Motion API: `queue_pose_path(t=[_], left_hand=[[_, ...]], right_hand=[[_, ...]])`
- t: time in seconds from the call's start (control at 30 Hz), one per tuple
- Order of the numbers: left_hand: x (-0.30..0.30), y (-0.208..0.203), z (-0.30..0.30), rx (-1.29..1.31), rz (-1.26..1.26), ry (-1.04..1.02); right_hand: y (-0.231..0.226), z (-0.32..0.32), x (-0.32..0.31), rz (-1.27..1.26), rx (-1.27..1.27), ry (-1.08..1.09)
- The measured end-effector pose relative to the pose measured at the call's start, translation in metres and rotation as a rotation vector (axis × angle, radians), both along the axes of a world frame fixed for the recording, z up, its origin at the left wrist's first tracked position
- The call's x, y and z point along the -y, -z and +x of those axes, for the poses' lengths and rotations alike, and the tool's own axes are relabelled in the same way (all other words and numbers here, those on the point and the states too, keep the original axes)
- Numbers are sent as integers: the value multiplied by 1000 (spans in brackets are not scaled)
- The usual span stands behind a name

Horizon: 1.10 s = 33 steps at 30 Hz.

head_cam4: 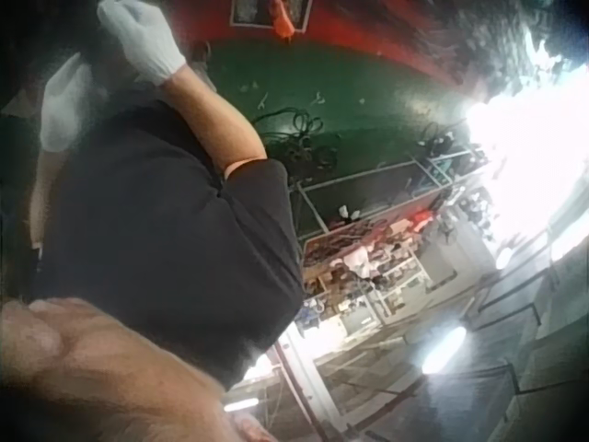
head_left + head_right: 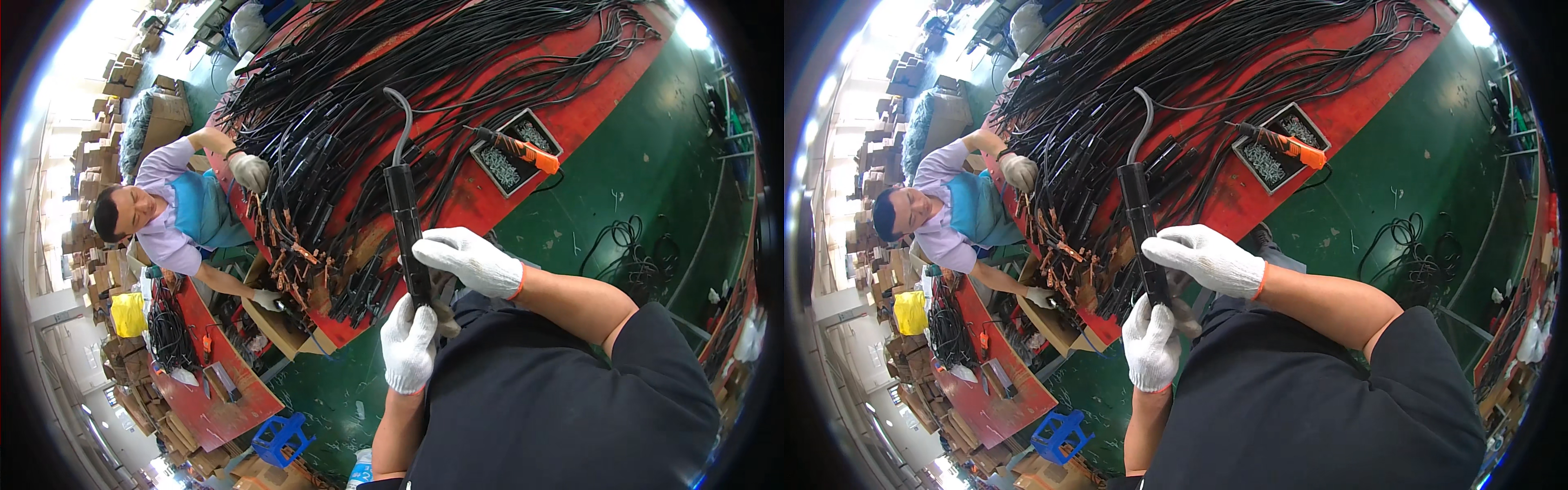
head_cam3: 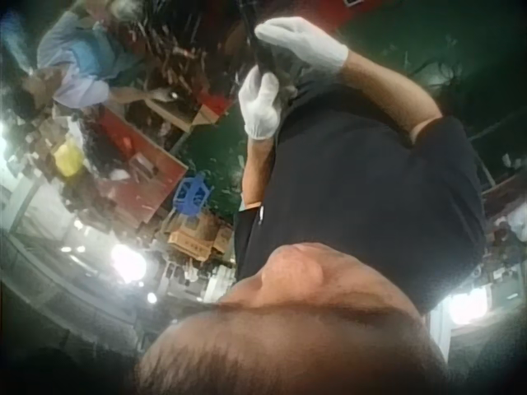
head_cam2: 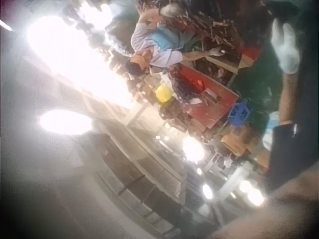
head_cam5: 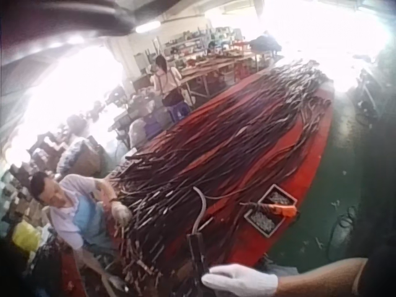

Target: The person assembles wire harnesses by securing connectors to electrical wires with an electric screwdriver.

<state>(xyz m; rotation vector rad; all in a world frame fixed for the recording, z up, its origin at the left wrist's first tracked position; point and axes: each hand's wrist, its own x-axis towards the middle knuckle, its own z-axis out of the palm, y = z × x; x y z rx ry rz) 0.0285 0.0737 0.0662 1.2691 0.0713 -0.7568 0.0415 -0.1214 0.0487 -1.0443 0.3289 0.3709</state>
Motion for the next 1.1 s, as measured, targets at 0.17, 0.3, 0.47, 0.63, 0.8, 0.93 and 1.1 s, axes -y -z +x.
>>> queue_pose_path(t=[0.17, 0.3, 0.47, 0.63, 0.8, 0.93, 1.1], left_hand=[[4, 0, -2, -5, 60, 13], [4, 0, 1, -3, 68, 66], [10, -4, 2, -25, 107, 62], [8, 4, -2, 16, 111, 85], [10, 5, -3, 51, 106, 100], [16, 3, -3, 64, 92, 81], [24, 1, 0, -19, 98, 8]], right_hand=[[7, 0, 4, 17, 40, -22], [10, -1, 3, 57, 70, 34], [17, 0, 4, 63, 78, 57], [16, 0, 8, 52, 72, 31], [18, 2, 11, 76, 67, 32], [19, 1, 15, 52, 51, 47], [24, 3, 16, -37, 61, 23]])
